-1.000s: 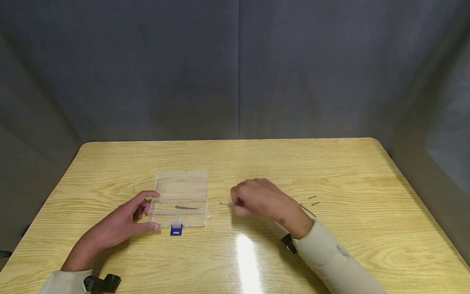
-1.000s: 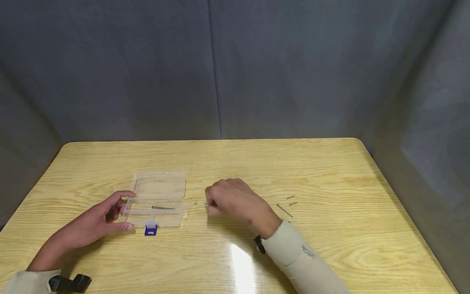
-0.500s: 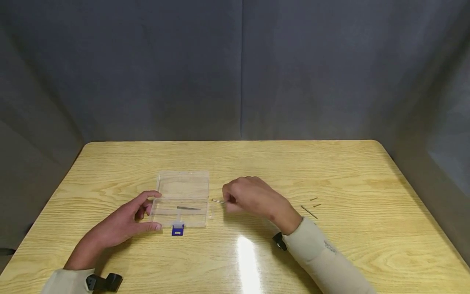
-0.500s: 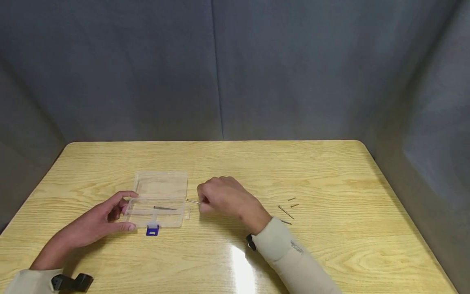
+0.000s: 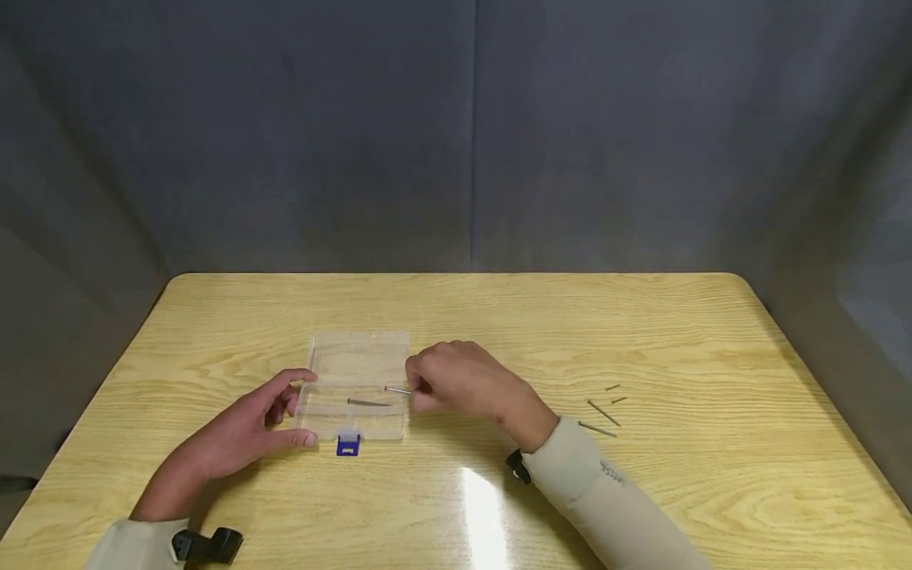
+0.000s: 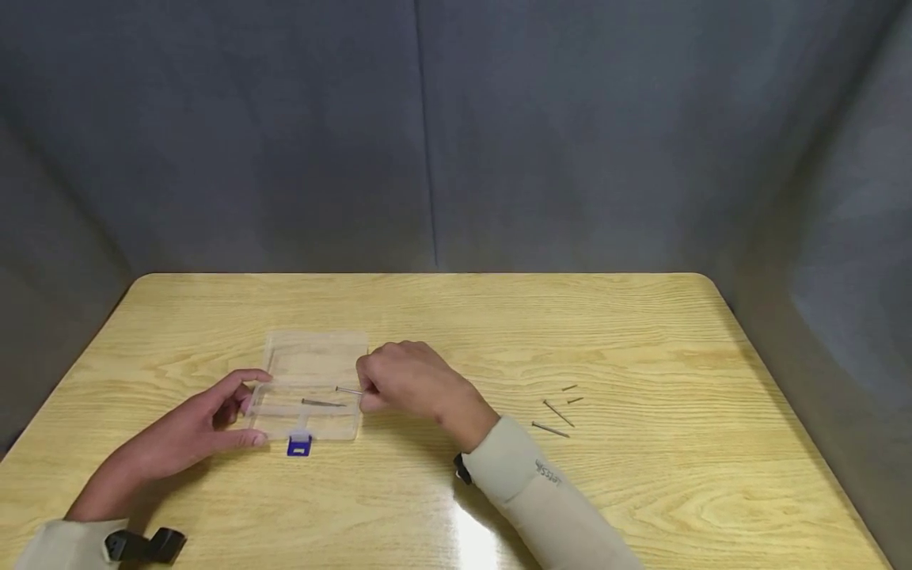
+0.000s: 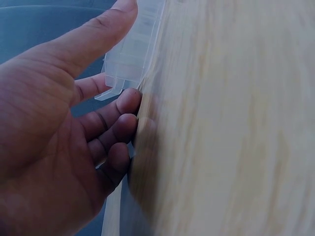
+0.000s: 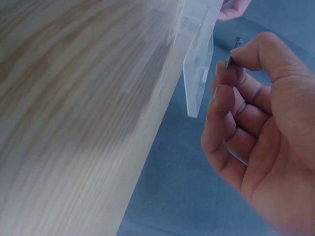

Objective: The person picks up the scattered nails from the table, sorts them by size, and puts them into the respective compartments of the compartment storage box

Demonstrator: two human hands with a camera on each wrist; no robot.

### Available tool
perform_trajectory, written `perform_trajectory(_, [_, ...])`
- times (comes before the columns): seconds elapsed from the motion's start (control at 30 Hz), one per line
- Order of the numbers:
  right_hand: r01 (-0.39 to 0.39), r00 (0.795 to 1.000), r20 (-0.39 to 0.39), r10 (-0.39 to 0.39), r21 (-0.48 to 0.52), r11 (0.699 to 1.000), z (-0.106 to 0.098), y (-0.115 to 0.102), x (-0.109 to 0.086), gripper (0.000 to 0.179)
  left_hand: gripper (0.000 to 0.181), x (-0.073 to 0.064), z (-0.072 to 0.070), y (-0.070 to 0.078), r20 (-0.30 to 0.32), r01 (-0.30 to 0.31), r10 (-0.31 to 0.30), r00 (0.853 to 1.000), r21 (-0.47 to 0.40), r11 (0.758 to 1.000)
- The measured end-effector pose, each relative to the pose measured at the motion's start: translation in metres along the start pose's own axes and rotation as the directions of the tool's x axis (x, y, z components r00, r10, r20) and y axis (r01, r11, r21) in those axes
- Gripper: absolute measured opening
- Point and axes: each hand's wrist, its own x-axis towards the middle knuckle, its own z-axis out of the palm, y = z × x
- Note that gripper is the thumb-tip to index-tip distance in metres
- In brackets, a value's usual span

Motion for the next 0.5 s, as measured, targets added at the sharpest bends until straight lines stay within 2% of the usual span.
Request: perform_trajectory(0.5, [0.013, 0.999, 0.039, -0.012, -0.017, 1.000, 0.004, -0.015, 0.023, 0.023, 0.069, 0.000, 0.000, 0.002, -0.004, 0.007, -0.007, 1.000, -0.032, 0.999])
